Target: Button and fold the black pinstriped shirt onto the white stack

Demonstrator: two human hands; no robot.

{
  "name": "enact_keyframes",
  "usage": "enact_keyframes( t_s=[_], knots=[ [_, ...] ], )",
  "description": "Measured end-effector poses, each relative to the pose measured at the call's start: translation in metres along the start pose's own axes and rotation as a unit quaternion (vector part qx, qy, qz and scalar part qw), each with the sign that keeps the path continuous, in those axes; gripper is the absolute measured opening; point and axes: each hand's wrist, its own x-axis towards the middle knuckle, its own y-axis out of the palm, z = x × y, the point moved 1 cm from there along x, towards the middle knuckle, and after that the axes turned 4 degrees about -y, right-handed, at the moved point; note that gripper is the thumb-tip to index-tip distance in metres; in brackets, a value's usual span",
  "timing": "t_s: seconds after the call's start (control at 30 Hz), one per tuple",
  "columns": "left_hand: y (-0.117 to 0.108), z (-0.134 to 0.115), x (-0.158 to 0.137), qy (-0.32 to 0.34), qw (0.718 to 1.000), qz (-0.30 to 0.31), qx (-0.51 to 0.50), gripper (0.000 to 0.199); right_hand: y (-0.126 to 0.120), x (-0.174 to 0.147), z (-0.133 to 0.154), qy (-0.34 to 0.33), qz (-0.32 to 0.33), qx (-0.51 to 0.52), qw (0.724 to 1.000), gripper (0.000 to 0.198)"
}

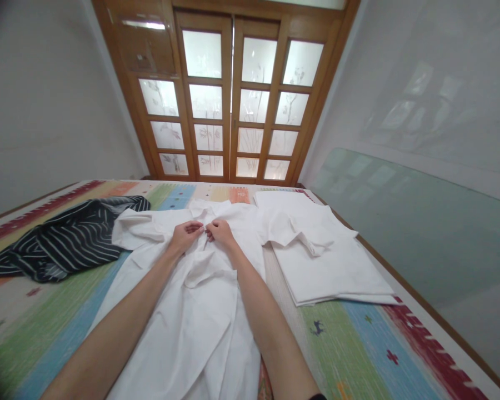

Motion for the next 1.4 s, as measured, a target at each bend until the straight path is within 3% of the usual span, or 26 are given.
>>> enact_keyframes(
  t_s=[0.27,0.47,0.6,0.93,1.4],
  knots=[
    [-0.001,-0.001,-0.001,0.001,1.0,0.011,0.017,0.023,-0.001,-0.002,0.0,-0.015,-0.009,-0.025,1.0,0.016],
    [-0.003,-0.002,-0.002,-0.011,1.0,0.017,0.009,0.031,-0.002,0.0,-0.002,-0.05,-0.001,-0.088,0.995,0.019],
    [-0.003,-0.004,-0.003,-0.032,0.999,0.003,-0.007,0.035,-0.003,-0.002,-0.001,-0.063,0.003,-0.095,0.993,0.02],
    [0.002,-0.009,-0.002,-0.057,0.996,-0.055,0.034,0.012,-0.002,-0.004,0.0,-0.072,0.006,-0.086,0.994,0.023],
    [0.004,-0.014,-0.003,-0.13,0.988,-0.085,-0.002,0.016,0.0,-0.003,-0.002,-0.056,-0.005,-0.064,0.996,0.019]
  ],
)
